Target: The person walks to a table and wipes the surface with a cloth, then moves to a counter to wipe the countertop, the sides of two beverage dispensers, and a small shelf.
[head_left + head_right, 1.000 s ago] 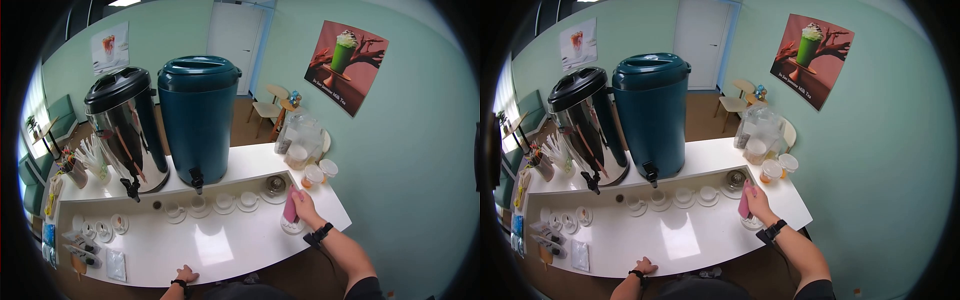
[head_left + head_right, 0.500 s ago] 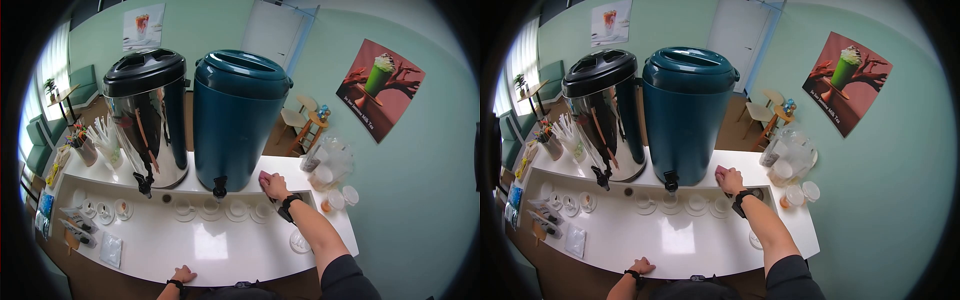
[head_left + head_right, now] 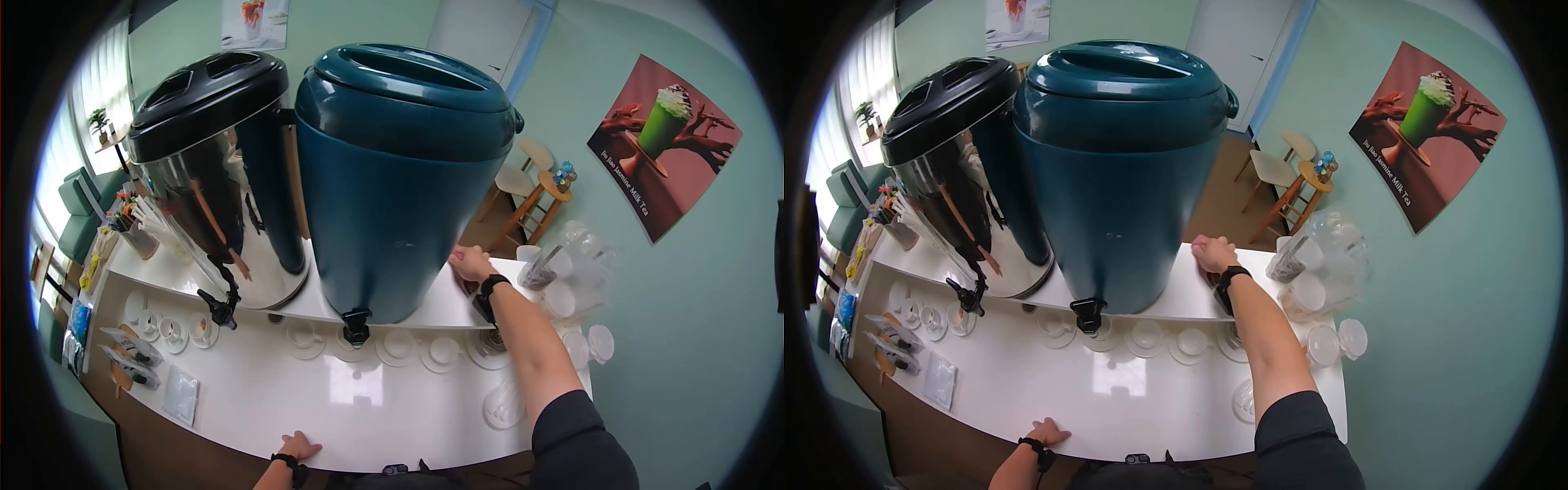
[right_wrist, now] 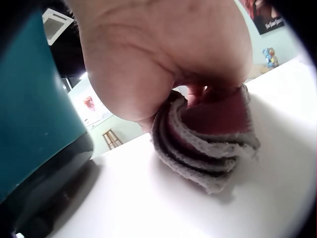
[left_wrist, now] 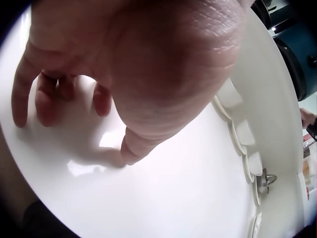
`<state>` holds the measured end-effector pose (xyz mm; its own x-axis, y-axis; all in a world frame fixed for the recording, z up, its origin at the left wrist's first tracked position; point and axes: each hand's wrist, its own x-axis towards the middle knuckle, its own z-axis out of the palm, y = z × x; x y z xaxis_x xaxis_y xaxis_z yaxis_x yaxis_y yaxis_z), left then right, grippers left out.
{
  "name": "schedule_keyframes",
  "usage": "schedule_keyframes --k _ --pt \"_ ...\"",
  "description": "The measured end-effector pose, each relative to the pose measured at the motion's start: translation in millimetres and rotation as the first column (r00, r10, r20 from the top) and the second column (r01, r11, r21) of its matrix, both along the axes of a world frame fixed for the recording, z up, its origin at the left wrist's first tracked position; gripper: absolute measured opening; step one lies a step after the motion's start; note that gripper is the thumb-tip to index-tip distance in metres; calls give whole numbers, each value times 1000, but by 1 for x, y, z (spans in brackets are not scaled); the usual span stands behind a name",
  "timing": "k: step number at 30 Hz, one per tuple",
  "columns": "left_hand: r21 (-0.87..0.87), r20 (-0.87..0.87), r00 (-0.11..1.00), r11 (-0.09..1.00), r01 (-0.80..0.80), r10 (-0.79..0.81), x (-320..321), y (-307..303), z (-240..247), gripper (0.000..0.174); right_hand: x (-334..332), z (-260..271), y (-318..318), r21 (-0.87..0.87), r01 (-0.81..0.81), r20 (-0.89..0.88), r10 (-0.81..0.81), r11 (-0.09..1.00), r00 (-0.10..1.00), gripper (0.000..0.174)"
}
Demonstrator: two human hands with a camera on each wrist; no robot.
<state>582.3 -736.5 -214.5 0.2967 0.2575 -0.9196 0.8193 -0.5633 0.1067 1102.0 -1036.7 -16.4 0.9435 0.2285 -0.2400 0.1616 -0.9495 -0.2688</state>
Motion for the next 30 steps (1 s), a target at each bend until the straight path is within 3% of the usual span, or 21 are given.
schedule_keyframes --k 4,7,10,12,14,18,20,22,23,26,28,30 --pt "-5 -18 1000 1000 19 -20 -4 4 -30 104 -35 7 18 -34 -184 -9 184 982 983 46" --pt "-15 -47 999 1000 17 -18 -6 9 -46 106 -32 6 -18 -3 -117 0 117 993 993 45" --pt "-21 -48 999 1000 7 -8 0 6 -23 107 -15 -26 -82 11 40 117 -41 999 992 49" --pt "-13 -16 1000 1000 -1 0 -3 7 -31 106 -45 -9 -81 -21 177 106 -174 984 979 46" --pt "-15 0 1000 1000 -20 20 -8 6 -31 105 -72 -9 -67 -48 178 134 -171 983 976 42" --pt "-34 17 999 999 -33 33 -6 6 -13 101 -141 -12 -27 -39 -130 138 135 991 981 39" --pt "-30 43 999 1000 -7 8 -8 10 -16 100 -174 -3 -13 33 -247 139 240 969 961 36" --pt "-49 41 999 999 20 -18 -4 13 -4 99 -184 -6 -12 325 -201 74 187 924 980 35" --pt "-59 39 999 998 28 -26 -3 14 1 98 -188 -15 -16 569 -107 55 92 816 994 34" --pt "-32 76 994 996 83 -80 -7 17 -14 95 -218 66 8 845 31 76 -178 534 981 32" --pt "-2 110 987 993 118 -117 -9 17 -28 94 -212 102 19 862 -147 297 -246 486 923 28" --pt "-17 106 990 995 95 -93 -12 16 -22 93 -212 136 38 786 -338 501 -214 517 839 24"
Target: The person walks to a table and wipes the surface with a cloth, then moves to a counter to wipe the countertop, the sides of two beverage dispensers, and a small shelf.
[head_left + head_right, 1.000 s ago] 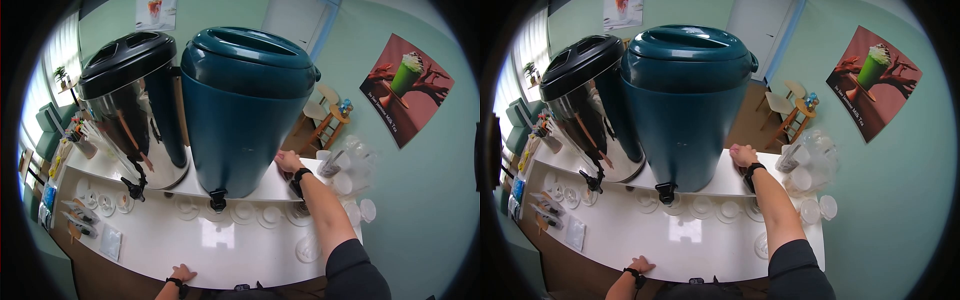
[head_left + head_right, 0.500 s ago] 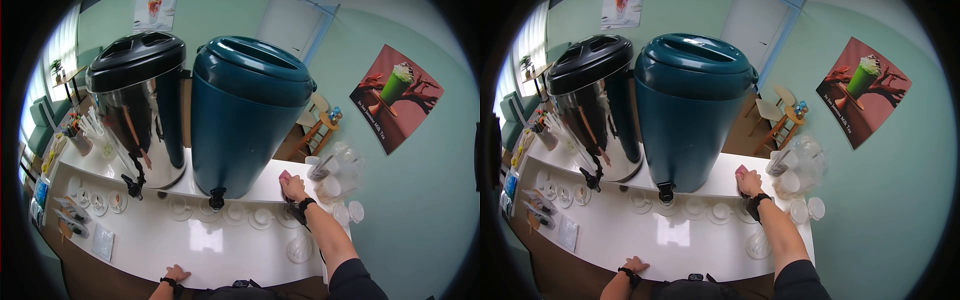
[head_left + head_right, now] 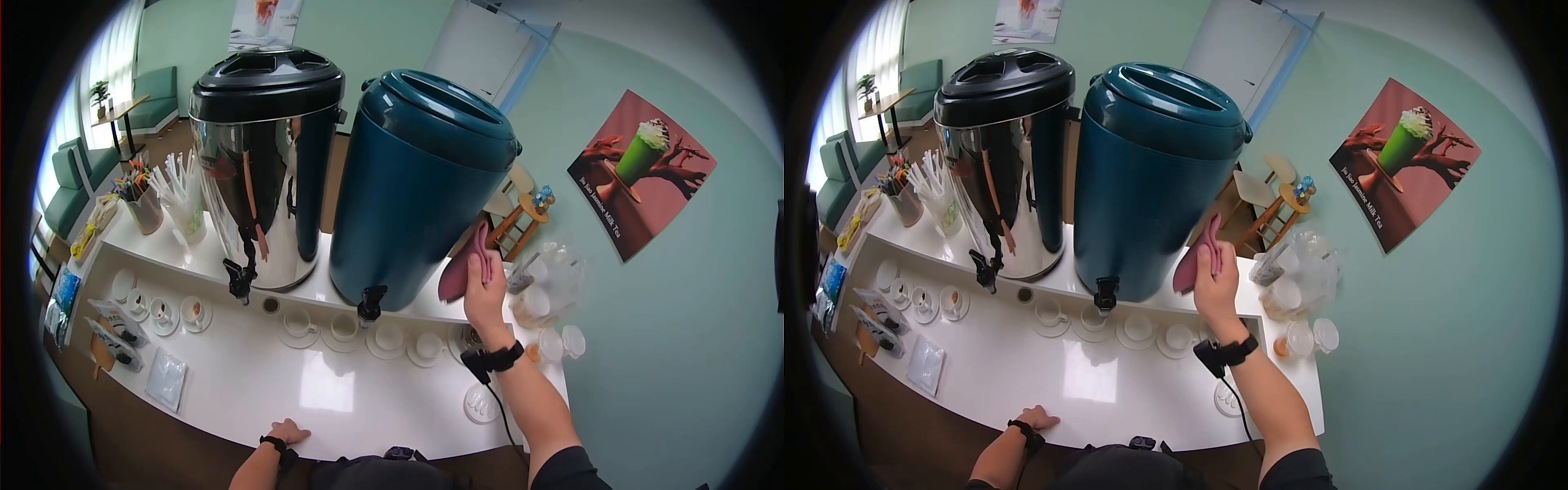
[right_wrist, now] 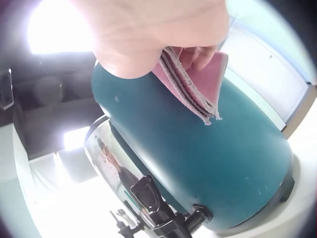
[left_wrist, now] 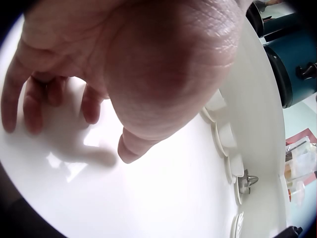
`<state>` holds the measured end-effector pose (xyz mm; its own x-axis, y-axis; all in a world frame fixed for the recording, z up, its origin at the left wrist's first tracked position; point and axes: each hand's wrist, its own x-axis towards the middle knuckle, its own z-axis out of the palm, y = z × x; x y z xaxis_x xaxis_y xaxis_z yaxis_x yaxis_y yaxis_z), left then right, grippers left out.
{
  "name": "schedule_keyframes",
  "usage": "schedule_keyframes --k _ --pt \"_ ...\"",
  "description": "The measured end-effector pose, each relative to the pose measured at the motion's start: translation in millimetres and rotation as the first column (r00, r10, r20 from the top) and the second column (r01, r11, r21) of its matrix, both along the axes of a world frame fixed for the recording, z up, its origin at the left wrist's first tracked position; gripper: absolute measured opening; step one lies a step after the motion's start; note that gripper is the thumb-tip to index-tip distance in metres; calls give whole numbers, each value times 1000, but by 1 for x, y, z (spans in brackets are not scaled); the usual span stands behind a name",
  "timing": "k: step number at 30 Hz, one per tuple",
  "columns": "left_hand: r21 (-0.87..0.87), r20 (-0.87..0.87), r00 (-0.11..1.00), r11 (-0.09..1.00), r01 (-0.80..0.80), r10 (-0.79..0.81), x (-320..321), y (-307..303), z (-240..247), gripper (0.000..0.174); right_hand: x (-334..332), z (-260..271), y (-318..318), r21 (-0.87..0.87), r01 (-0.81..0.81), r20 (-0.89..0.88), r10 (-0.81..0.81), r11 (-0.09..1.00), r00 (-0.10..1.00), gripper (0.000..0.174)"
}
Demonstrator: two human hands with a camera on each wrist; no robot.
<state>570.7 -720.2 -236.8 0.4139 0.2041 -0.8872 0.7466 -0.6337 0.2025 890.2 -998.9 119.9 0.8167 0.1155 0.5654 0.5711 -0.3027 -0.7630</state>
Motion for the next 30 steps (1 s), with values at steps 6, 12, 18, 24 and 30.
schedule_keyframes --k 6,12,18,24,30 --pt "-59 4 997 996 -72 72 1 -2 11 91 -11 -22 37 -264 7 364 93 964 927 16" --pt "-39 75 995 997 -69 72 -5 -3 13 89 -19 -135 11 -545 -206 -84 191 813 978 16" --pt "23 28 999 999 29 -30 -3 -4 5 91 4 -73 8 262 -80 -361 175 962 916 21" --pt "21 65 998 1000 -21 20 -5 -4 -2 87 -5 73 44 -124 -41 503 98 991 859 12" --pt "-3 56 998 1000 -22 22 -3 -3 -23 86 -16 -15 38 -430 -69 364 243 900 899 13"
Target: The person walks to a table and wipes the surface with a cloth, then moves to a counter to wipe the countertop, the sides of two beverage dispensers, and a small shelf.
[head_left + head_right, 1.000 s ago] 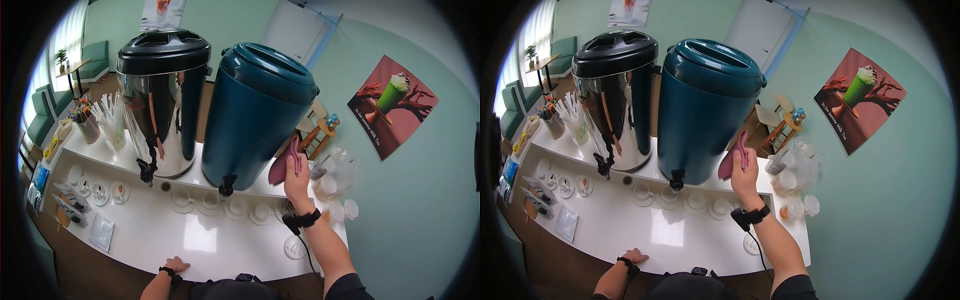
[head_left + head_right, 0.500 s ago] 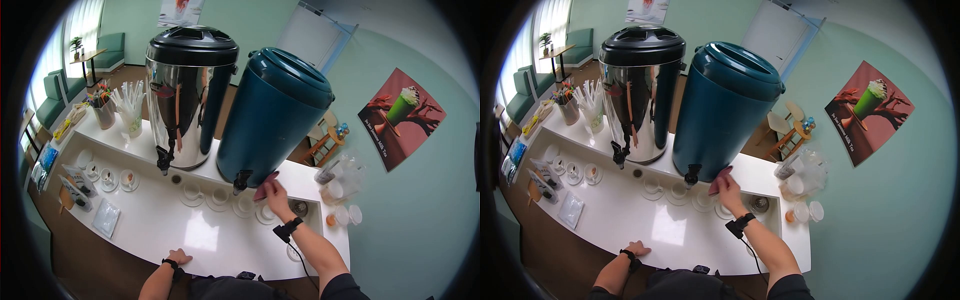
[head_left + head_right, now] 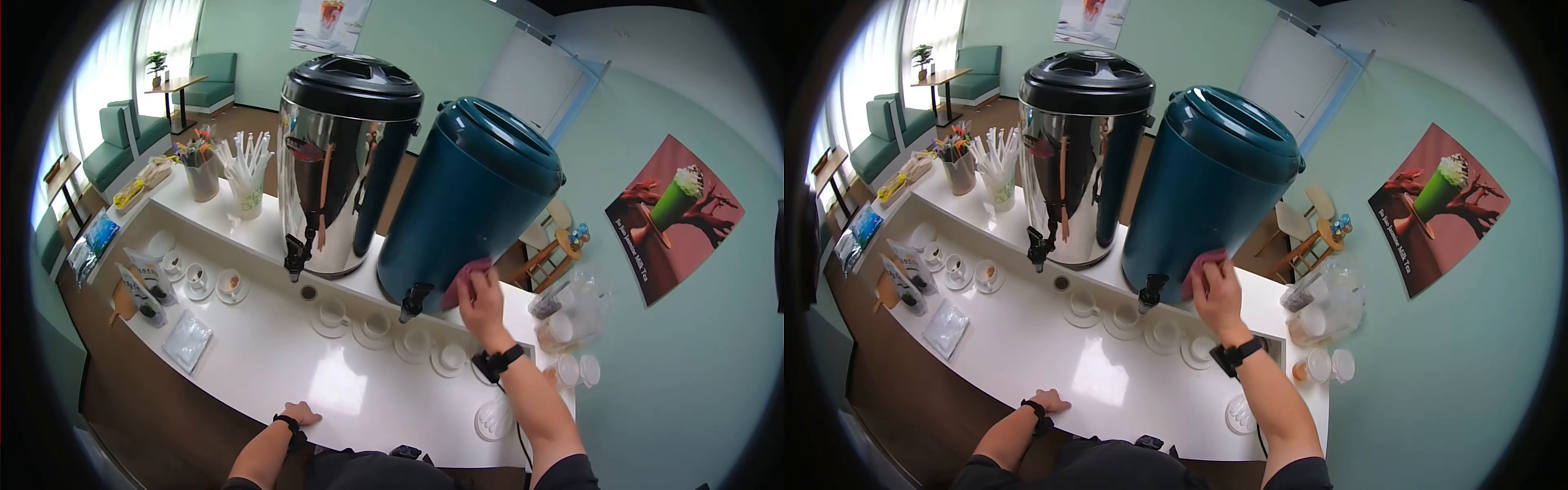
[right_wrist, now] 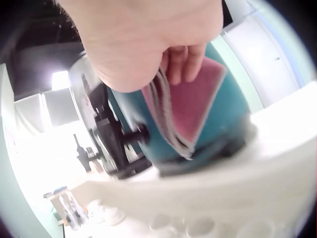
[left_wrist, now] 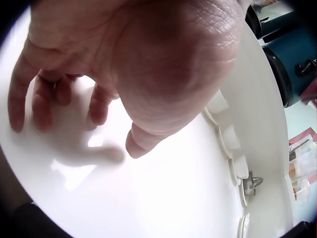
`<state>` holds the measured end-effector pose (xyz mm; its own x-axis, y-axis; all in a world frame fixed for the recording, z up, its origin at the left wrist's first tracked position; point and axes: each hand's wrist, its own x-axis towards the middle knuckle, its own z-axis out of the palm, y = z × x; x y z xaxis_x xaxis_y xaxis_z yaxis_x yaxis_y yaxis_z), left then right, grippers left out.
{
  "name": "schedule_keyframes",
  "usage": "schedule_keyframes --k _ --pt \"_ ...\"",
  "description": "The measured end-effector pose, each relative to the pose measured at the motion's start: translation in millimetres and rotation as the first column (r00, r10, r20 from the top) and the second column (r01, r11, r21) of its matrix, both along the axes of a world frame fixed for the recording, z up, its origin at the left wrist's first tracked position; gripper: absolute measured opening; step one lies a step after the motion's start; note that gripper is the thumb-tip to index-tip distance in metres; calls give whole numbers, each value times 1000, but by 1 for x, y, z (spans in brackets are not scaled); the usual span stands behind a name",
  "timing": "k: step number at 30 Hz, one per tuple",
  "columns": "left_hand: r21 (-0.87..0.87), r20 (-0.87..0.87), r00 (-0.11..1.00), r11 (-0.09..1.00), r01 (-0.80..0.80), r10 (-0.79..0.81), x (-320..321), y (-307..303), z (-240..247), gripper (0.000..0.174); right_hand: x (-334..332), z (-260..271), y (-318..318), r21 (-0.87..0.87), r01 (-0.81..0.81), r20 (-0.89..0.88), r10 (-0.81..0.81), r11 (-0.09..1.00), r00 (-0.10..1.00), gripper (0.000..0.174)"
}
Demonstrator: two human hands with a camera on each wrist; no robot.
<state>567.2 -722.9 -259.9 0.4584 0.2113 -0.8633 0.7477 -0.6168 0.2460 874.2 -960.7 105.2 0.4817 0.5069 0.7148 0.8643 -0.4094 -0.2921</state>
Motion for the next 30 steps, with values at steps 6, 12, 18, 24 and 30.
schedule_keyframes --k 6,12,18,24,30 --pt "42 66 996 997 -62 59 -10 -4 6 82 -42 -135 -71 -164 39 -456 -111 986 883 23" --pt "-80 103 992 994 -70 78 -8 6 0 77 -90 -150 -103 -10 -10 -874 -4 1000 485 28" --pt "-453 398 767 835 -313 504 6 -30 81 69 -113 -127 -102 125 -242 -952 185 962 243 28" --pt "-571 628 611 819 -59 482 50 -85 182 76 -124 -122 -76 161 -413 -960 238 897 144 27" --pt "-530 722 578 841 109 380 45 -110 212 90 -144 -129 -37 265 -391 -949 311 881 57 26"
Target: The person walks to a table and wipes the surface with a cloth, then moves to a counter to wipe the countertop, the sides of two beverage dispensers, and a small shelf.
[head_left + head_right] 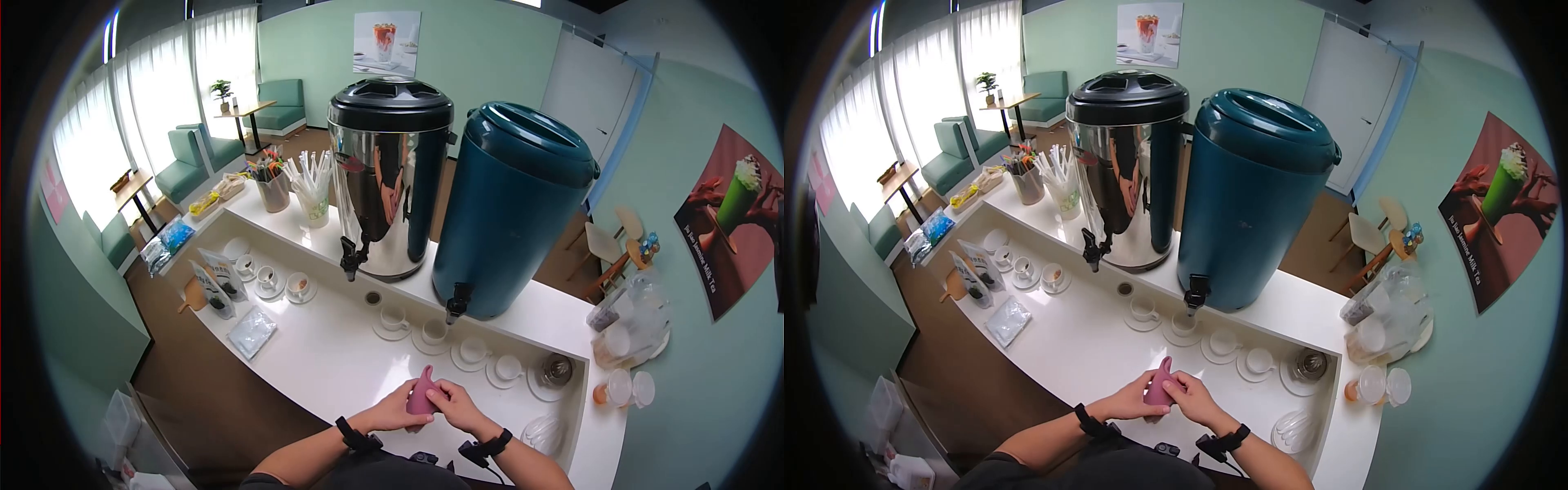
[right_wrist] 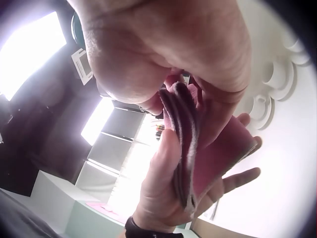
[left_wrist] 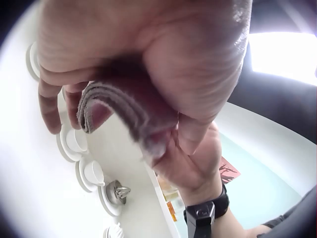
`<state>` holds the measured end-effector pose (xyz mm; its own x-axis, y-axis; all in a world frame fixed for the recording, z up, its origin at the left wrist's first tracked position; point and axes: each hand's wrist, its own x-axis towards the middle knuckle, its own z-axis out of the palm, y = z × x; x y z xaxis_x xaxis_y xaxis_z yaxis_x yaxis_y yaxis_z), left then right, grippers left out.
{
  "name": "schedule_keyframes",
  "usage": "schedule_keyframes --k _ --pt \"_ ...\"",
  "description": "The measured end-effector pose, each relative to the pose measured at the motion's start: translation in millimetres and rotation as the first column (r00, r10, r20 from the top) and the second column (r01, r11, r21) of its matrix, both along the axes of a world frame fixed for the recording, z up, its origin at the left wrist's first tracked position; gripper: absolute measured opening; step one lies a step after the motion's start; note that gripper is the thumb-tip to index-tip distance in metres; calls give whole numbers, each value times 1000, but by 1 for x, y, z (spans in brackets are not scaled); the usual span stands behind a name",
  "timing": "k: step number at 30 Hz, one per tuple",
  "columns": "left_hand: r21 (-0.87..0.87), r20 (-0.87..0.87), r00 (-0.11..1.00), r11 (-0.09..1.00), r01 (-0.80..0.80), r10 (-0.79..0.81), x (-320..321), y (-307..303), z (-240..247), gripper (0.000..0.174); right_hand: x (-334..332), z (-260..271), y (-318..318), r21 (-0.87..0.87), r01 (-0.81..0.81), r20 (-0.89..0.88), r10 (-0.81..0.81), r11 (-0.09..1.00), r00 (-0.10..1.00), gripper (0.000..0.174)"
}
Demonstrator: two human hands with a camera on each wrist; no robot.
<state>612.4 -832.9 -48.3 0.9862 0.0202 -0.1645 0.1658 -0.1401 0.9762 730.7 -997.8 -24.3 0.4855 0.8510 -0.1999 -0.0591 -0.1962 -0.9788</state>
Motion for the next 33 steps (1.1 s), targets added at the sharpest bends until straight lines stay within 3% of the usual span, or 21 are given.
schedule_keyframes --k 2,5,9,12,16,19,23,25,28,29,33 --pt "-79 -8 1000 996 29 -30 -10 0 14 88 -10 -7 15 46 29 -155 -22 999 988 25" --pt "-108 -72 997 994 -10 2 -19 23 -7 81 -17 -4 36 -18 -68 -153 64 998 986 29" --pt "-147 -189 982 989 -33 5 -29 87 -30 77 -40 3 70 -35 -46 -217 38 998 975 37" --pt "-233 -188 954 933 -274 234 -47 145 -31 77 -56 -7 85 -36 53 -296 -61 998 953 39" --pt "-327 -130 907 846 -422 402 -45 236 -23 86 -77 -31 88 -119 273 -359 -298 955 885 36" --pt "-308 -8 860 817 -488 511 -15 288 3 69 -93 -30 80 -174 376 -319 -414 910 853 33" --pt "-150 319 773 834 -530 548 50 339 60 33 -107 -36 56 -242 491 -278 -544 837 792 30" --pt "-114 415 710 807 -580 569 84 352 77 31 -112 -41 48 -266 549 -245 -606 792 756 29" --pt "23 653 620 806 -591 436 111 343 84 36 -125 -53 35 -278 620 -225 -677 734 700 29" --pt "272 738 634 758 -593 231 123 344 64 48 -129 -55 33 -279 639 -237 -696 717 678 29" --pt "276 749 600 689 -670 283 135 316 23 62 -142 -60 31 -300 670 -269 -734 679 624 29"
